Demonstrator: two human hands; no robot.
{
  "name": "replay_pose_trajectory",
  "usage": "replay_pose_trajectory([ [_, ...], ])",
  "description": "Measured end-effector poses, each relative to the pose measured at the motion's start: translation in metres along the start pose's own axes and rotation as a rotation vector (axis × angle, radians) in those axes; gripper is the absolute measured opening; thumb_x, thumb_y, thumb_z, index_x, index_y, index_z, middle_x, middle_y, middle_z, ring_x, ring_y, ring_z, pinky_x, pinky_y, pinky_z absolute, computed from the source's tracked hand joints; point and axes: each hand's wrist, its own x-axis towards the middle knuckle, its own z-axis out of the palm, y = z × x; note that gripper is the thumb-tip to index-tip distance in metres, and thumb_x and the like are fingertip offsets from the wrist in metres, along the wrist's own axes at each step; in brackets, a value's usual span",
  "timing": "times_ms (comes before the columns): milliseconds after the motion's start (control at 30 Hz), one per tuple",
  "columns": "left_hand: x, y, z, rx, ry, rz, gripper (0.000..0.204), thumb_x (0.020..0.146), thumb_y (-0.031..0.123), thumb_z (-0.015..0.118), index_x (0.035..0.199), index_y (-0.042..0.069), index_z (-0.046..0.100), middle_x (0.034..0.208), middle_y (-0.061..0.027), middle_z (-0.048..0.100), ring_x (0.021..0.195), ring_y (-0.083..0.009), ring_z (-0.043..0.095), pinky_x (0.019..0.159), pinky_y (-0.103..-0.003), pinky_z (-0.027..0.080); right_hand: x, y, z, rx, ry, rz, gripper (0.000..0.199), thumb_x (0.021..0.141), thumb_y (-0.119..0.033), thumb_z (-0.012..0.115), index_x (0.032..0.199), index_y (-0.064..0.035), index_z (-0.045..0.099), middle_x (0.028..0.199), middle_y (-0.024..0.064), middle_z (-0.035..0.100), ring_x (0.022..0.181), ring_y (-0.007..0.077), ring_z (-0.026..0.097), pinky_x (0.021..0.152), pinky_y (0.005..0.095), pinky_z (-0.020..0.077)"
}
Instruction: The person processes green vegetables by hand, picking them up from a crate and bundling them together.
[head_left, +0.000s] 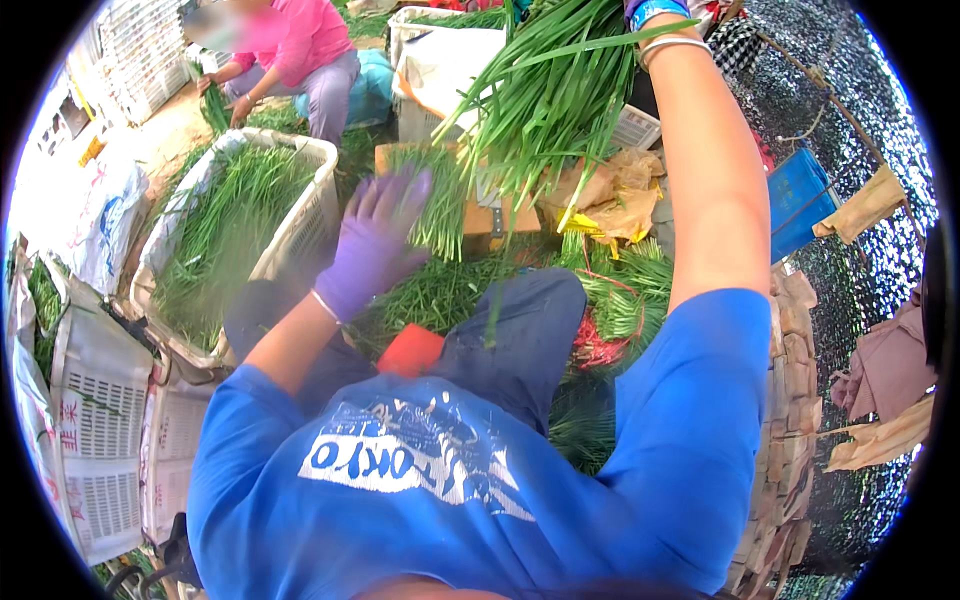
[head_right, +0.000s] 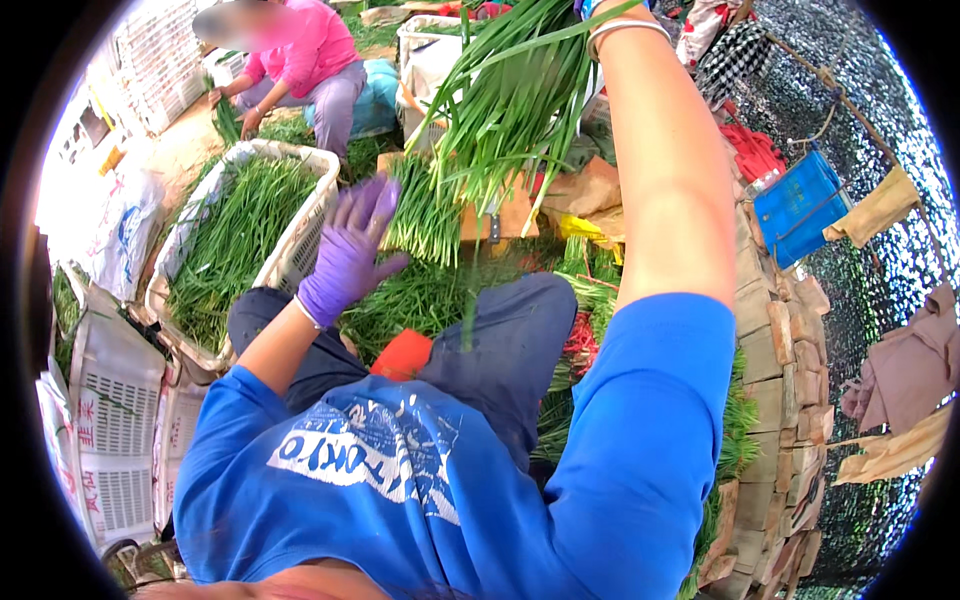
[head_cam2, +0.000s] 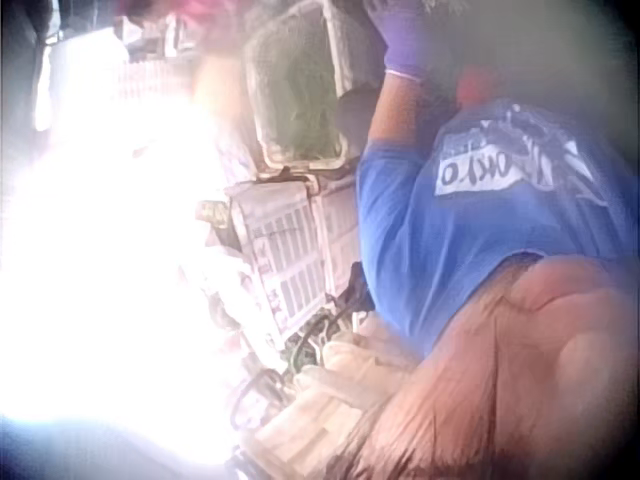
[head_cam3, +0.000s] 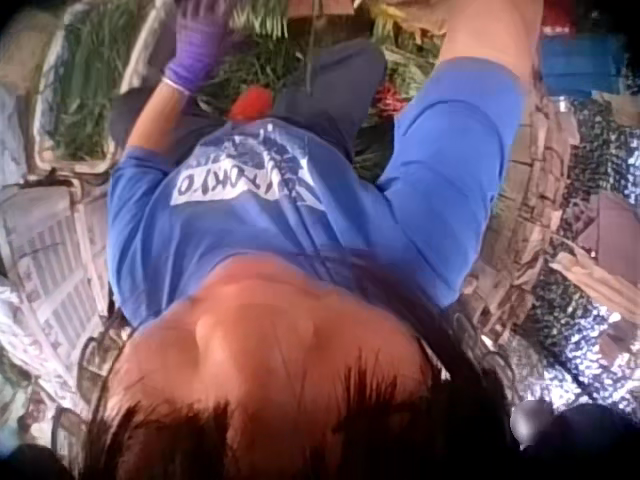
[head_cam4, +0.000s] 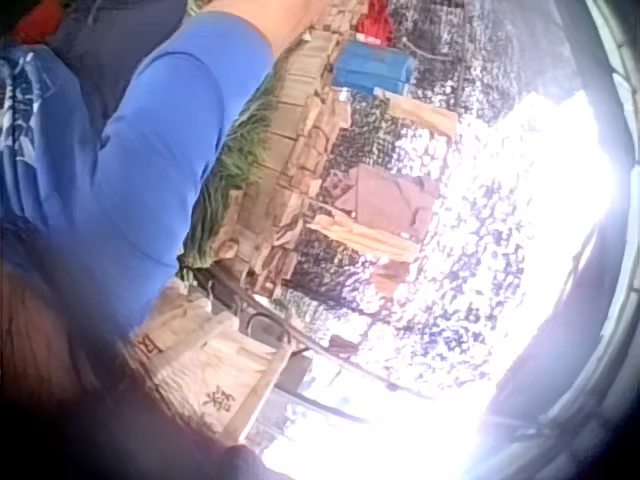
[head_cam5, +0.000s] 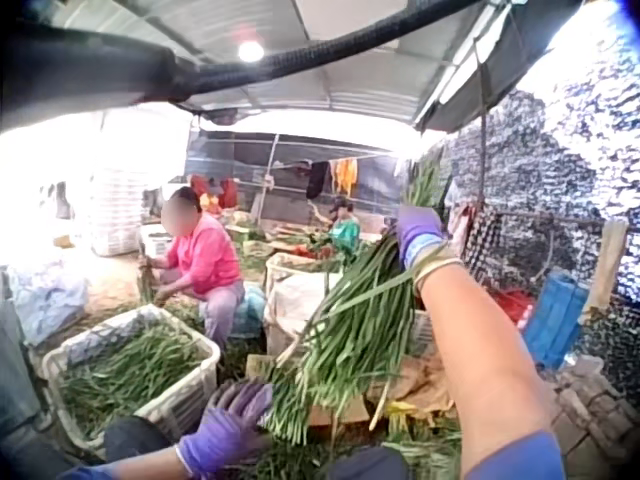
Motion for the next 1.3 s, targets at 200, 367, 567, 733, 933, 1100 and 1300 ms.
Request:
replay_pose_trajectory([
  [200, 0.093, 0.046, -0.035, 0.323, 0.536, 0.105, 0.063, 0.078, 0.023, 0.073, 0.138, 0.022, 0.054, 0.148, -0.0045, 0.046, 0.137, -0.031, 0.039, 0.115, -0.053, 0.028, -0.024, -0.073, -0.015, 0.849, -0.149, 0.298, 0.031, 0.095, -0.027, 0.051, 0.101, -0.0044, 0.073, 0.1, 0.0225, 0.071, 0.092, 0.0357, 0.071, 0.082, 0.0445, 0.0548],
  [367, 0.106, 0.036, -0.041, 0.198, 0.694, 0.16, 0.053, 0.077, 0.019, 0.071, 0.13, 0.021, 0.063, 0.108, 0.0048, 0.063, 0.107, -0.0158, 0.058, 0.103, -0.044, 0.043, -0.043, -0.108, -0.034, 1.259, -0.217, 0.297, 0.045, 0.093, -0.038, 0.059, 0.096, 0.0049, 0.069, 0.081, 0.024, 0.069, 0.082, 0.0351, 0.07, 0.072, 0.0423, 0.054],
  [567, 0.089, 0.016, -0.049, 0.124, 0.615, 0.306, 0.061, 0.071, 0.013, 0.072, 0.131, 0.018, 0.062, 0.093, 0.0018, 0.062, 0.092, -0.0173, 0.061, 0.081, -0.04, 0.051, -0.046, -0.093, -0.009, 0.778, -0.079, 0.342, 0.047, 0.09, -0.04, 0.055, 0.098, 0.0041, 0.071, 0.093, 0.0281, 0.07, 0.093, 0.0409, 0.068, 0.082, 0.0452, 0.0519],
  [733, 0.087, 0.001, -0.044, 0.084, 0.217, 0.197, 0.07, 0.075, 0.004, 0.061, 0.144, 0.016, 0.051, 0.067, -0.0036, 0.058, 0.067, -0.0252, 0.063, 0.068, -0.039, 0.05, -0.038, -0.063, 0.034, 0.191, -0.159, -0.081, 0.038, 0.095, -0.028, 0.045, 0.1, -0.0023, 0.072, 0.097, 0.0272, 0.069, 0.096, 0.04, 0.068, 0.085, 0.0451, 0.0534],
  [933, 0.058, 0.0, -0.044, -0.129, 0.024, 0.368, 0.053, 0.071, 0.002, 0.069, 0.122, 0.011, 0.061, 0.08, -0.0075, 0.063, 0.076, -0.0271, 0.064, 0.07, -0.041, 0.052, -0.031, -0.031, 0.066, 0.541, -0.021, 0.413, 0.044, 0.088, -0.035, 0.06, 0.107, 0.0042, 0.069, 0.106, 0.0269, 0.069, 0.107, 0.0402, 0.066, 0.087, 0.0441, 0.0531],
  [1100, -0.009, 0.0, -0.026, -0.291, -0.062, 0.478, 0.059, 0.084, 0.001, 0.059, 0.139, 0.022, 0.05, 0.062, -0.0065, 0.052, 0.055, -0.0275, 0.057, 0.045, -0.043, 0.042, -0.036, 0.027, 0.078, 0.259, -0.041, 0.276, 0.032, 0.093, -0.025, 0.051, 0.098, -0.0012, 0.072, 0.1, 0.0271, 0.069, 0.096, 0.0393, 0.069, 0.083, 0.0479, 0.0536],
  [1300, -0.057, -0.017, 0.025, 0.168, -1.323, 0.0, 0.104, 0.076, 0.027, 0.081, 0.159, 0.02, 0.018, 0.139, -0.0232, 0.051, 0.124, -0.0342, 0.058, 0.104, -0.044, 0.046, -0.032, 0.071, 0.082, 0.034, -0.094, 0.011, 0.031, 0.095, -0.029, 0.049, 0.1, -0.0099, 0.073, 0.101, 0.0221, 0.071, 0.095, 0.0377, 0.07, 0.081, 0.0482, 0.0541],
])
